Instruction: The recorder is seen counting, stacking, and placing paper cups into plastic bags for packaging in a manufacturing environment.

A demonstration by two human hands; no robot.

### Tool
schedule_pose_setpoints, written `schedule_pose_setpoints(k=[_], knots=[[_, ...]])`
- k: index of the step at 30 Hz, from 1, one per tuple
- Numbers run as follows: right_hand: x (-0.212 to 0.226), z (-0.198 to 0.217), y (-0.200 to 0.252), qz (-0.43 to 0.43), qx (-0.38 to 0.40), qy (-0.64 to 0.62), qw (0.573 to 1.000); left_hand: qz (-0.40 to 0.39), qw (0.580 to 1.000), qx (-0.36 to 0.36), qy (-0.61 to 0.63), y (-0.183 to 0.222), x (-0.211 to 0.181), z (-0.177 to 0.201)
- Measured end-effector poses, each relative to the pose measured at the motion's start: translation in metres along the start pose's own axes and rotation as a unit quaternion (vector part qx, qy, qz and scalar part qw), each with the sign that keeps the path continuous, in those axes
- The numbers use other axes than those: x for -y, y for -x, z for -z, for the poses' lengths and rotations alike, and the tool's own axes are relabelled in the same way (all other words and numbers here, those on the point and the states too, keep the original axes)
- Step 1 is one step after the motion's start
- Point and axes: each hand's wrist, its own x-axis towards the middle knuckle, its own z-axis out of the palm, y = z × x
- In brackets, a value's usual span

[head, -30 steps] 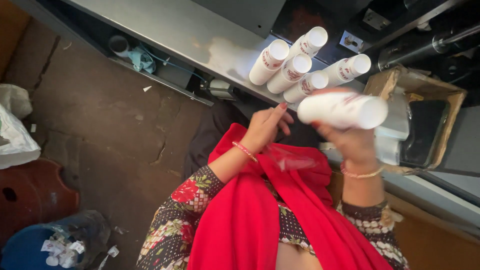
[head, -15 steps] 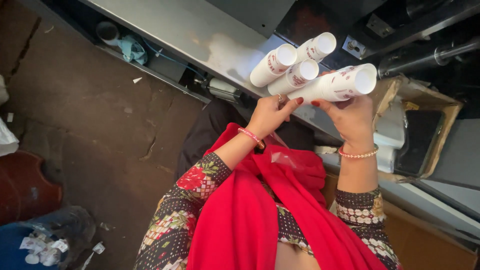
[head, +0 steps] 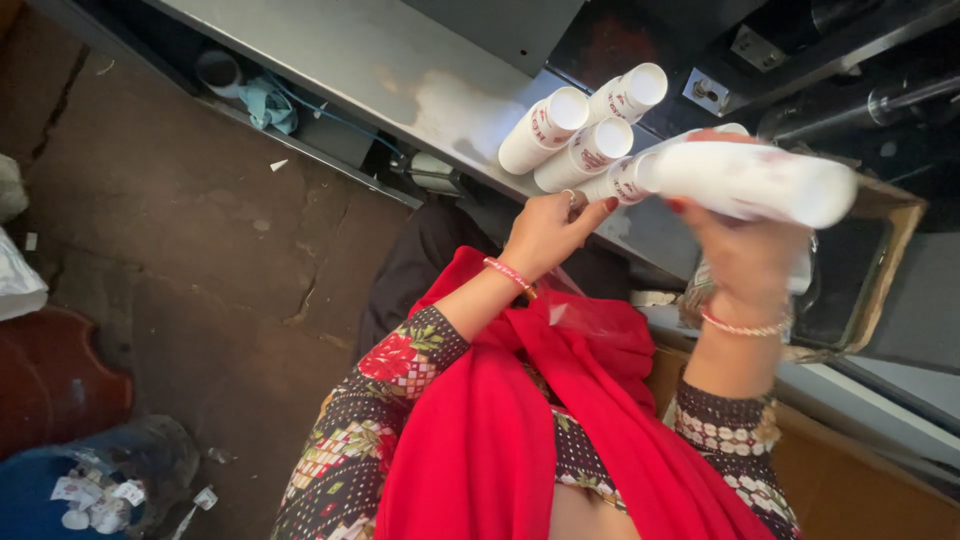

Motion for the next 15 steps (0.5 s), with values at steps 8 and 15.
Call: schedule_pose_setpoints(k=[8,15], knots=[[-0.111,0.039,0.051,-0.004,-0.126,0.196,0.973,-0.016,1.0,-0.008,0.002,0.03,0.017,0.006],[-0.162,0.018,0.07,-0.168,-0.137,0.344,0.913,-0.02,1.0,0.002,0.017,0.039,0.018,0.006]])
